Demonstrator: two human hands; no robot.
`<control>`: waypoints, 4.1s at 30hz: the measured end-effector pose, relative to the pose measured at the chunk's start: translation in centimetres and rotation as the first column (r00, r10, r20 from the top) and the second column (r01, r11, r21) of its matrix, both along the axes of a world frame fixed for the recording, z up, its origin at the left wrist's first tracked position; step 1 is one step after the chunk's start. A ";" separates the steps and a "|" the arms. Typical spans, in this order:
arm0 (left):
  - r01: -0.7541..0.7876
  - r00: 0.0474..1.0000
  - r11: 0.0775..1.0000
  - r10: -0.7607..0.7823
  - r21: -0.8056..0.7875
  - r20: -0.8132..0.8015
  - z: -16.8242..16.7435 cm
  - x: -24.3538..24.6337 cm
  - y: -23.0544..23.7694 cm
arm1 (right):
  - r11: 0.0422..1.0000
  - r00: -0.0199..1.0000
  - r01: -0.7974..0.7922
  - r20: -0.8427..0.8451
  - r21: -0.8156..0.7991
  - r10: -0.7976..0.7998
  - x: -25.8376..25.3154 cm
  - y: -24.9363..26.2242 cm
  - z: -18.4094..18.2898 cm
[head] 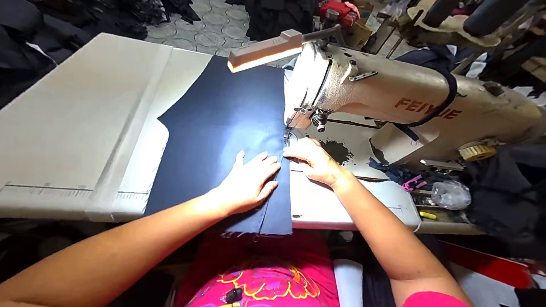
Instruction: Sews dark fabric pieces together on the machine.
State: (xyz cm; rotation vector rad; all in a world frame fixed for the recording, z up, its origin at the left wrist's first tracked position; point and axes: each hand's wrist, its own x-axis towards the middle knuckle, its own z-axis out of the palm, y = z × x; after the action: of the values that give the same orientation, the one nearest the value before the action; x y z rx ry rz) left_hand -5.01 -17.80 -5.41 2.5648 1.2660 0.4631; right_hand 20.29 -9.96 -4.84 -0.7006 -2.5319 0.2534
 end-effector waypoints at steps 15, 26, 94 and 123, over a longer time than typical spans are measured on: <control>0.542 0.831 0.830 -0.553 0.131 0.069 0.0 -2.8 -1.2 | 0.997 0.999 0.043 -0.026 0.071 -0.041 -0.1 -0.5 -0.6; 0.549 0.830 0.834 -0.552 0.054 0.083 0.3 -3.4 5.5 | 0.988 0.996 -0.050 -0.069 0.145 0.061 0.1 -0.6 -0.7; -0.980 0.189 0.172 0.965 -0.104 -0.183 2.6 -28.6 -1.5 | 0.958 0.968 0.239 0.110 -0.158 -0.223 -5.9 -6.3 1.2; -0.349 0.909 0.936 0.326 -0.048 -0.260 1.4 -10.6 2.3 | 0.966 0.965 0.253 0.076 -0.048 -0.249 -1.0 -7.1 0.1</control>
State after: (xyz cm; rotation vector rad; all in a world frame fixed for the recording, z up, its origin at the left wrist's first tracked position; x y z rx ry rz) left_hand -15.60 -15.51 -3.99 2.3851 1.7898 0.1372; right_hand 19.26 -17.04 -4.74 -1.0598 -2.4746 0.2172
